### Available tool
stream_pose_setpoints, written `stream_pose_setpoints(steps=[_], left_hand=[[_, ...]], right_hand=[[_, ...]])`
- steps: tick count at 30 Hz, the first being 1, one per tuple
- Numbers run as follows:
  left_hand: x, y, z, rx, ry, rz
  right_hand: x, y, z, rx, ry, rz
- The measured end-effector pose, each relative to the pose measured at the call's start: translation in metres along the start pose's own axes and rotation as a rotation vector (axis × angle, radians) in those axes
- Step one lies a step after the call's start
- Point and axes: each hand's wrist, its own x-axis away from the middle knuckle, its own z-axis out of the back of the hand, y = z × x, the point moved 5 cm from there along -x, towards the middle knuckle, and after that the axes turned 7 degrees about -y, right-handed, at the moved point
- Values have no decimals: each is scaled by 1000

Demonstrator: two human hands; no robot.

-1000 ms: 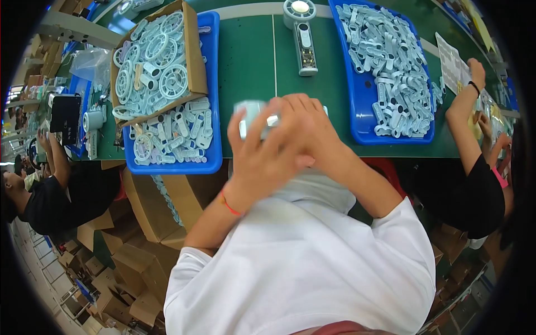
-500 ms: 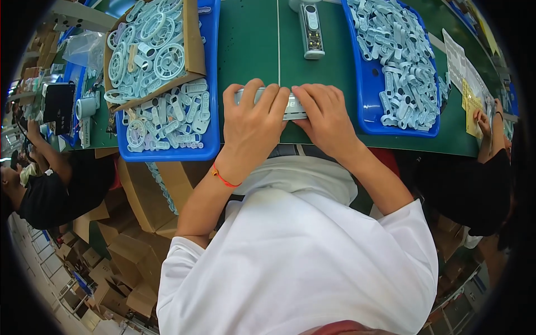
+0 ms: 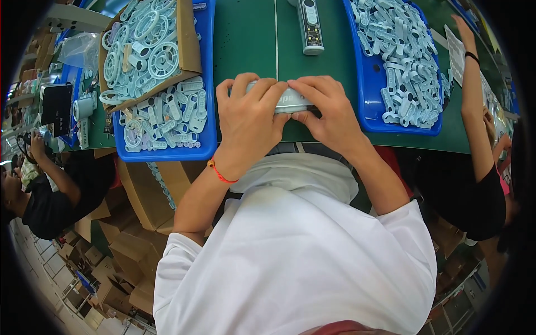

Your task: Assembling small plastic housing components on a factory production line.

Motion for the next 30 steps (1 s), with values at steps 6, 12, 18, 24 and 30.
stream_pose_setpoints(steps=[6, 12, 18, 24, 30], left_hand=[[16, -2, 18, 160, 487, 66], [5, 10, -33, 1490, 62, 345], [-17, -6, -9, 826, 236, 279], [-51, -9, 6, 1028, 294, 256], [-192, -49, 51, 460, 528, 202]], right_hand=[[4, 3, 6, -71, 79, -93], [5, -21, 30, -280, -62, -76], [34, 47, 90, 865, -105, -481], [29, 54, 93, 734, -81, -421], [32, 58, 113, 598, 8, -498]])
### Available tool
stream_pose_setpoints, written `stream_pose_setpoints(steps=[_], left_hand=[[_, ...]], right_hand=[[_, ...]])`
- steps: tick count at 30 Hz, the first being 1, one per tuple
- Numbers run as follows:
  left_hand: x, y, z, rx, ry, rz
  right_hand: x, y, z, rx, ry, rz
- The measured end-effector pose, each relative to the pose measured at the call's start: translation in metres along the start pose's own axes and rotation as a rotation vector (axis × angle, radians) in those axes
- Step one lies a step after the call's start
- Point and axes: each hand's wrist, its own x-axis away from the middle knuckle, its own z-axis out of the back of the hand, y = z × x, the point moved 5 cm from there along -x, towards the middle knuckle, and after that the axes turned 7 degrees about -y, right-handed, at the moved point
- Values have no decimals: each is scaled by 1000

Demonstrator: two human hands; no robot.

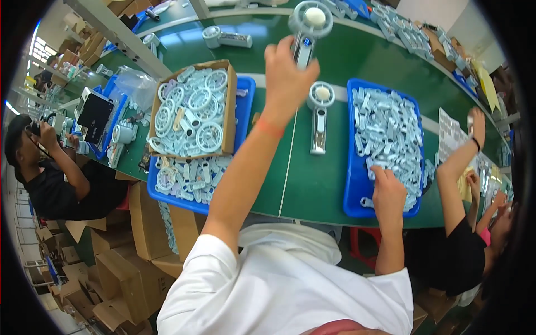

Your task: Assembling small plastic housing components on a factory production line.

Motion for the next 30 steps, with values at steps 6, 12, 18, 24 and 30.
stream_pose_setpoints(steps=[6, 12, 18, 24, 30], left_hand=[[-125, -127, -94, -313, -264, 476], [-124, -156, -54, -709, 487, 303], [-117, -211, -1, -359, 741, 1293], [-153, -223, -31, -485, 271, 848], [-185, -126, 5, 557, 819, 173]], right_hand=[[-8, -9, -4, -751, 47, -10], [-13, 12, -32, -1137, -25, -206], [-41, 12, -20, -1643, -53, -256], [-22, 15, -37, -1529, -124, -298], [-22, -3, -24, -601, -141, 45]])
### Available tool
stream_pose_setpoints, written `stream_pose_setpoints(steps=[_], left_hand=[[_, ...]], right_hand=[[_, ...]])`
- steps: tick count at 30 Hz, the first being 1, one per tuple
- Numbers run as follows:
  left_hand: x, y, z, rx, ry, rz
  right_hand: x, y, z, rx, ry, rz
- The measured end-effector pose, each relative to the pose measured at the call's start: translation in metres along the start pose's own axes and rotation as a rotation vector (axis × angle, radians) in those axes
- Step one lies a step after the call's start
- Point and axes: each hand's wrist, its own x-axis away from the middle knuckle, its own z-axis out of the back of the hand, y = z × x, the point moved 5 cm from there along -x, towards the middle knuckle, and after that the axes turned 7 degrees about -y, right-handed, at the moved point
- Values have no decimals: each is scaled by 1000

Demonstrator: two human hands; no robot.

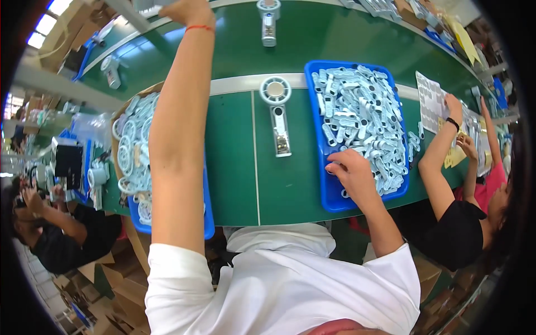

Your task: Assembling small plastic housing components on a factory production line.

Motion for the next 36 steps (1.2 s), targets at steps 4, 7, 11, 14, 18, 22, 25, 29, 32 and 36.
stream_pose_setpoints(steps=[4, 7, 11, 14, 18, 22, 25, 29, 32, 36], left_hand=[[36, 141, 12, 236, -137, -113], [90, 210, 65, 391, -305, 16], [185, 197, 143, 484, -790, 438], [259, 165, 220, 336, -838, 649], [310, 134, 262, 291, -913, 825], [320, 127, 257, 274, -1060, 727], [316, 122, 253, 281, -1036, 708], [315, 116, 254, 196, -1062, 620], [317, 112, 256, 77, -1193, 588], [318, 115, 253, -153, -1278, 450]], right_hand=[[11, -7, 7, 50, -79, 74], [17, -15, -3, 380, -128, 196], [21, -27, -6, 950, -43, 406], [20, -44, 4, 637, 62, 343], [22, -80, 5, -252, -111, 106], [24, -84, -37, -690, -190, 63], [24, -73, -52, -856, -120, -113], [30, -67, -66, -897, -135, -152], [29, -64, -63, -814, -107, -206], [28, -62, -61, -707, -63, -218]])
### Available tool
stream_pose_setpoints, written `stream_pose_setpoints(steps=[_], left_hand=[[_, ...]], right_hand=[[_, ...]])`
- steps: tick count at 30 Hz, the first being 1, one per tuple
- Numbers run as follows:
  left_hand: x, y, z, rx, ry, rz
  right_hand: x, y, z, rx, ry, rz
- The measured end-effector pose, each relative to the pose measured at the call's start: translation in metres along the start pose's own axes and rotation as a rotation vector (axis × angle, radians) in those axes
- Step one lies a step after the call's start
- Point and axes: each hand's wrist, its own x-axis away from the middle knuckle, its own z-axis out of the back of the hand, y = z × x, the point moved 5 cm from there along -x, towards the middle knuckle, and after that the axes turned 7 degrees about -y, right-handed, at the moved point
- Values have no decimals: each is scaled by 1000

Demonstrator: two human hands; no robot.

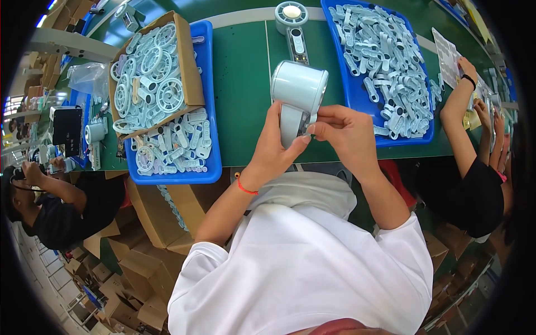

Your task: Assembling small plastic housing components on a factory production line.

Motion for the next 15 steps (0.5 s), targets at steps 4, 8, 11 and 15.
stream_pose_setpoints(steps=[4, 8, 11, 15], left_hand=[[-4, 4, 0, -151, -13, -24], [-2, 2, -2, -159, 16, -9], [-2, 4, -3, -291, 46, -28], [-7, 5, -1, -294, 52, 31]], right_hand=[[0, -5, -1, 8, 9, 9], [-4, -3, 0, 28, -18, 8], [-5, 1, 1, 27, -12, -12], [-10, 5, 2, 72, -11, -46]])
